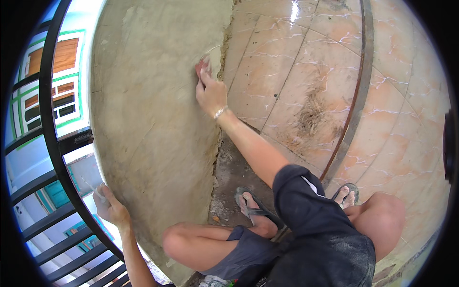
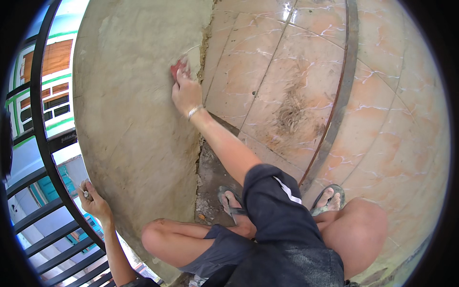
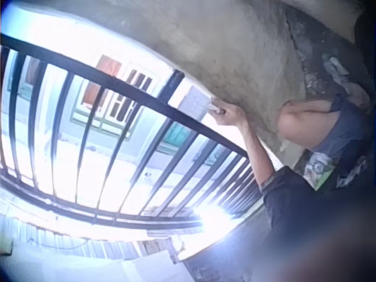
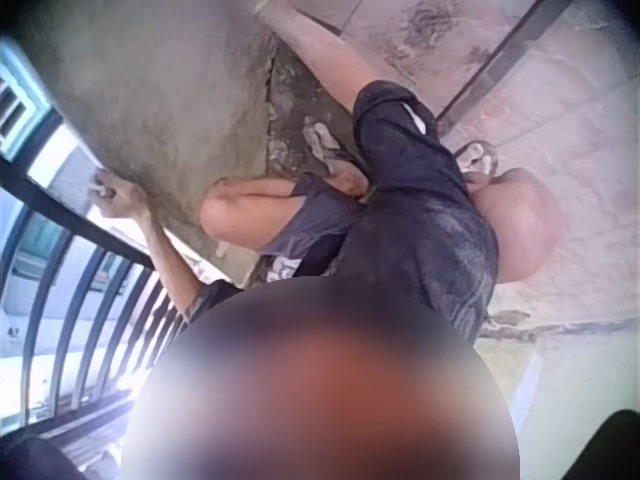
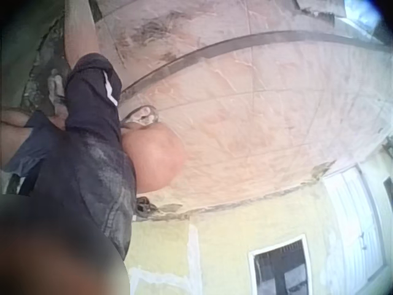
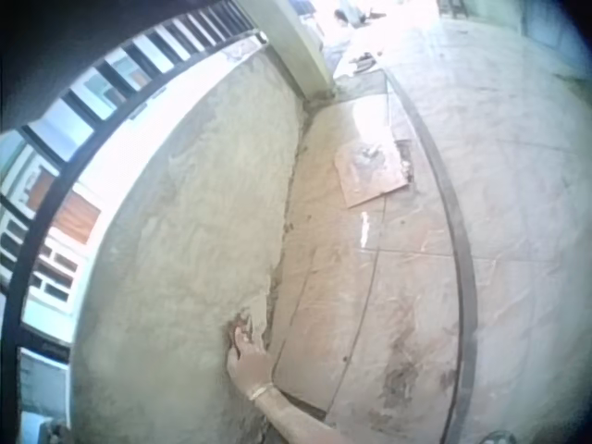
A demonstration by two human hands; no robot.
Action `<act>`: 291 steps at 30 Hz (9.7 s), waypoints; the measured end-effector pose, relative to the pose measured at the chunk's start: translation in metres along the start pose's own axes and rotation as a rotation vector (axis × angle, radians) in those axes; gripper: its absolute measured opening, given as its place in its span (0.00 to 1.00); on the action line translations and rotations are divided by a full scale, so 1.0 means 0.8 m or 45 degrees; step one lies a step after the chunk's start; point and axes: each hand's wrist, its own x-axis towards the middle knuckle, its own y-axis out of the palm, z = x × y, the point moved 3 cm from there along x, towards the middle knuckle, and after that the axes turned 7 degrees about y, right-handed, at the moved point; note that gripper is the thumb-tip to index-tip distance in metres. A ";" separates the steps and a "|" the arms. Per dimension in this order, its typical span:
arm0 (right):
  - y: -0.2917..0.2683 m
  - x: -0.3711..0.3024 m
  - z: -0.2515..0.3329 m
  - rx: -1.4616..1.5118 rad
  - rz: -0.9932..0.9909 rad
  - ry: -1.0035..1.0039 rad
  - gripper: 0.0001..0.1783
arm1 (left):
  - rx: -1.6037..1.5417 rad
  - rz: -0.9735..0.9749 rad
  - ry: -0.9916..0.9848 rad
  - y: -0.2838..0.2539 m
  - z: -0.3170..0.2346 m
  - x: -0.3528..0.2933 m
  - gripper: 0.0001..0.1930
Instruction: The person applies plaster to a low wall using a trowel and a hawk. They repeatedly scoop plaster from the hawk and spread it along the wall surface, smoothing it with the trowel.
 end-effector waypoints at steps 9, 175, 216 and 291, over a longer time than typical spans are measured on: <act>-0.045 0.036 -0.013 -0.002 -0.194 0.314 0.16 | -0.028 0.025 0.034 0.001 -0.008 0.002 0.13; -0.003 0.015 -0.087 -0.122 0.066 0.515 0.12 | -0.002 -0.009 0.058 0.001 -0.009 0.004 0.11; -0.010 -0.026 -0.042 -0.239 0.295 0.565 0.15 | -0.048 -0.045 0.141 0.003 -0.020 0.006 0.11; -0.409 -0.136 0.200 0.187 0.247 -0.211 0.14 | -1.724 0.308 0.341 0.207 -0.264 -0.171 0.12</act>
